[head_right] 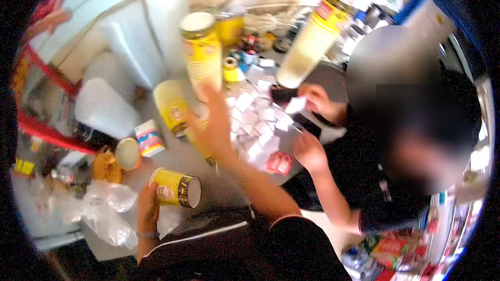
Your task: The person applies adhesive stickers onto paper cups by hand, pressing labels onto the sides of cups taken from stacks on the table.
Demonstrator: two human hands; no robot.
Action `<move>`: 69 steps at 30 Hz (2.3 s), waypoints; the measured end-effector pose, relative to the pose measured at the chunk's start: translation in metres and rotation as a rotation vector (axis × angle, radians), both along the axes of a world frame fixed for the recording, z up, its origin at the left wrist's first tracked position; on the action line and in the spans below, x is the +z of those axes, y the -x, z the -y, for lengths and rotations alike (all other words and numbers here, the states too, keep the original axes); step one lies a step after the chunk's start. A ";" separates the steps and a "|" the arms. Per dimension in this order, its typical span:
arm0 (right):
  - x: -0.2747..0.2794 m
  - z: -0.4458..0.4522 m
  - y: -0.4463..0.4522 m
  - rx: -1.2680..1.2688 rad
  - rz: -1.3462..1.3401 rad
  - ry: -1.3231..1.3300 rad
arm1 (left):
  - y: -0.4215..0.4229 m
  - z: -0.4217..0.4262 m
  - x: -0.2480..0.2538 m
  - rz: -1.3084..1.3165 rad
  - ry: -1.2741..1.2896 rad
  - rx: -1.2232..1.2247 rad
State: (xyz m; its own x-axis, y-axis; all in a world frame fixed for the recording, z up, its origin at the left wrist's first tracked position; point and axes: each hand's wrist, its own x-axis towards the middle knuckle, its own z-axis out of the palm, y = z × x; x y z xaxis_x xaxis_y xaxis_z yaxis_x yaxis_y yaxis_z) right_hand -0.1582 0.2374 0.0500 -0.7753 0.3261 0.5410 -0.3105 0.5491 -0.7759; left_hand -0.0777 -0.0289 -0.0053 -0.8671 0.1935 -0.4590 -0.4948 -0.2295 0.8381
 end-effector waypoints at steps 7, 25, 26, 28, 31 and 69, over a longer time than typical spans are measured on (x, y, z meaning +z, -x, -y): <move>-0.026 -0.026 -0.193 0.011 0.279 0.139 | -0.016 -0.035 -0.003 -0.075 0.065 -0.277; -0.052 -0.134 -0.240 -0.180 0.329 1.192 | -0.040 -0.074 0.014 0.050 -0.187 -0.500; -0.049 -0.123 -0.237 -0.120 0.308 1.311 | -0.040 -0.072 0.017 0.044 -0.201 -0.529; -0.051 -0.107 -0.238 0.500 0.158 1.584 | -0.040 -0.071 0.022 0.025 -0.236 -0.595; -0.042 -0.051 -0.225 0.273 0.101 1.686 | -0.038 -0.066 0.023 0.163 -0.239 -0.709; -0.053 0.035 -0.230 0.177 0.573 0.449 | -0.088 -0.063 0.015 0.242 -0.163 -0.360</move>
State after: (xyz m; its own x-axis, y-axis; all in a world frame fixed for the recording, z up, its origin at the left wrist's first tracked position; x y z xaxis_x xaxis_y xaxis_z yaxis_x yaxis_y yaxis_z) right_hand 0.0714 0.2028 -0.0033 -0.9570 0.2643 -0.1192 0.1554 0.1204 -0.9805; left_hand 0.0101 0.0345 0.0098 -0.6033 0.5491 -0.5783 -0.7440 -0.1265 0.6561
